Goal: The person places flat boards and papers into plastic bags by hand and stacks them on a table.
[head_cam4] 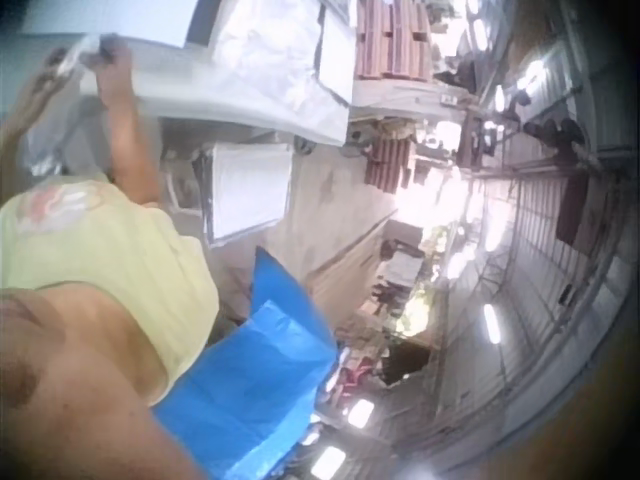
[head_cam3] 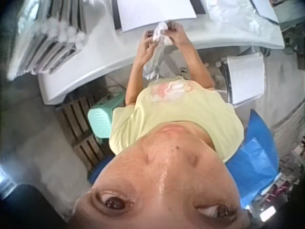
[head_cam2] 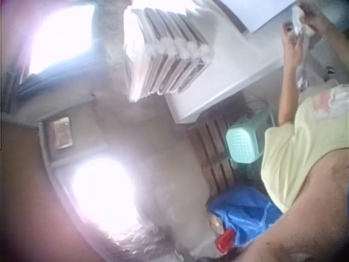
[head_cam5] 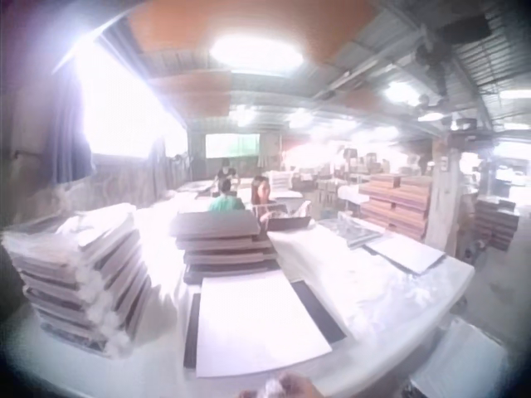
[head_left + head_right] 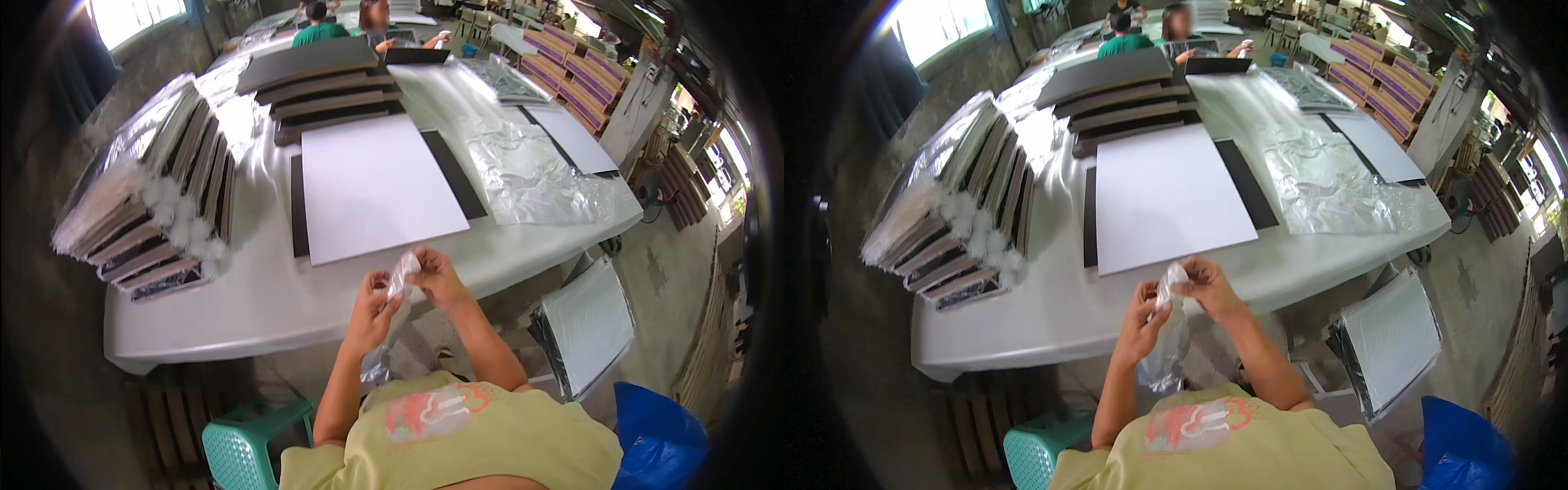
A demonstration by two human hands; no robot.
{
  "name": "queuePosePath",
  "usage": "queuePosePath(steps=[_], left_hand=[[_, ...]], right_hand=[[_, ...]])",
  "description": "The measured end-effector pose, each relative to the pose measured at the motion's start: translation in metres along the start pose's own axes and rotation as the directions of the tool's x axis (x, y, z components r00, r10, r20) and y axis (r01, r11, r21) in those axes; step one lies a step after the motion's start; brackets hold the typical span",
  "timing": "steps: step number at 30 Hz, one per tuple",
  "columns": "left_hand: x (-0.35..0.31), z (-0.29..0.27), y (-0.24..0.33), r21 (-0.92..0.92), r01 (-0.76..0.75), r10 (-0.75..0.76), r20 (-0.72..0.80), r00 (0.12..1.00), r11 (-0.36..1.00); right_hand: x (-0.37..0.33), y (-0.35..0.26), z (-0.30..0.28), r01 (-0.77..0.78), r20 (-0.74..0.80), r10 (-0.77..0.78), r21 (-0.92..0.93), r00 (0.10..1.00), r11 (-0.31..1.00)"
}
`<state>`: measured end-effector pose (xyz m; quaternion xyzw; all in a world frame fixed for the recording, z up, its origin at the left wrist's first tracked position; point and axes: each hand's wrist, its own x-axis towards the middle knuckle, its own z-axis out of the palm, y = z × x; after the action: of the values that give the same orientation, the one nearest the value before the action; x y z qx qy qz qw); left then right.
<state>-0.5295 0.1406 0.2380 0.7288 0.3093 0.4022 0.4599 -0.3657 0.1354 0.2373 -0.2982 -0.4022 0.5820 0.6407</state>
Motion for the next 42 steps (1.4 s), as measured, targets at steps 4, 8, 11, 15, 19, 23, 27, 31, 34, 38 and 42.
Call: queuePosePath(steps=[4, 8, 11, 15, 19, 23, 27, 31, 34, 38, 42], left_hand=[[-0.002, -0.004, 0.036, 0.104, -0.055, 0.060, -0.039, 0.997, 0.993], [0.001, -0.007, 0.050, 0.005, 0.066, -0.066, -0.061, 0.996, 0.998], [-0.001, -0.011, 0.031, -0.079, 0.154, -0.158, -0.048, 0.986, 0.985], [-0.001, -0.011, 0.021, -0.313, 0.198, -0.222, -0.043, 0.974, 0.929], [0.006, -0.003, 0.031, -0.316, 0.192, -0.206, -0.010, 0.979, 0.929], [0.013, -0.002, 0.021, -0.335, 0.410, -0.425, 0.032, 0.905, 0.848], [0.017, 0.002, 0.010, -0.564, 0.246, -0.362, -0.102, 0.927, 0.789], [0.021, 0.003, 0.020, -0.727, 0.155, -0.374, -0.150, 0.915, 0.669], [0.017, 0.002, 0.023, -0.723, 0.172, -0.408, -0.164, 0.898, 0.669], [0.015, 0.001, 0.024, -0.782, 0.196, -0.433, -0.103, 0.895, 0.592], [0.015, -0.004, 0.025, -0.835, 0.191, -0.459, -0.081, 0.885, 0.516]], right_hand=[[0.003, -0.014, -0.006, 0.049, 0.088, -0.032, -0.200, 0.996, 0.979], [0.000, -0.032, -0.002, 0.100, 0.019, -0.098, -0.200, 0.995, 0.975], [-0.001, -0.034, 0.004, 0.126, -0.019, -0.129, -0.121, 0.991, 0.985], [-0.001, -0.036, 0.005, 0.199, -0.023, -0.209, -0.221, 0.978, 0.955], [-0.005, -0.038, 0.026, 0.207, -0.012, -0.311, -0.720, 0.950, 0.663], [-0.011, -0.035, 0.038, 0.318, 0.283, -0.484, -0.948, 0.828, -0.010], [-0.012, -0.030, 0.053, 0.339, 0.069, -0.616, -0.880, 0.785, 0.333], [-0.014, -0.018, 0.042, 0.264, -0.139, -0.369, -0.480, 0.919, 0.837], [-0.013, -0.014, 0.049, 0.132, -0.260, -0.341, -0.587, 0.903, 0.798], [-0.013, -0.010, 0.055, 0.091, -0.188, -0.552, -0.894, 0.812, 0.439], [-0.005, -0.010, 0.052, 0.217, -0.169, -0.521, -0.771, 0.837, 0.599]])
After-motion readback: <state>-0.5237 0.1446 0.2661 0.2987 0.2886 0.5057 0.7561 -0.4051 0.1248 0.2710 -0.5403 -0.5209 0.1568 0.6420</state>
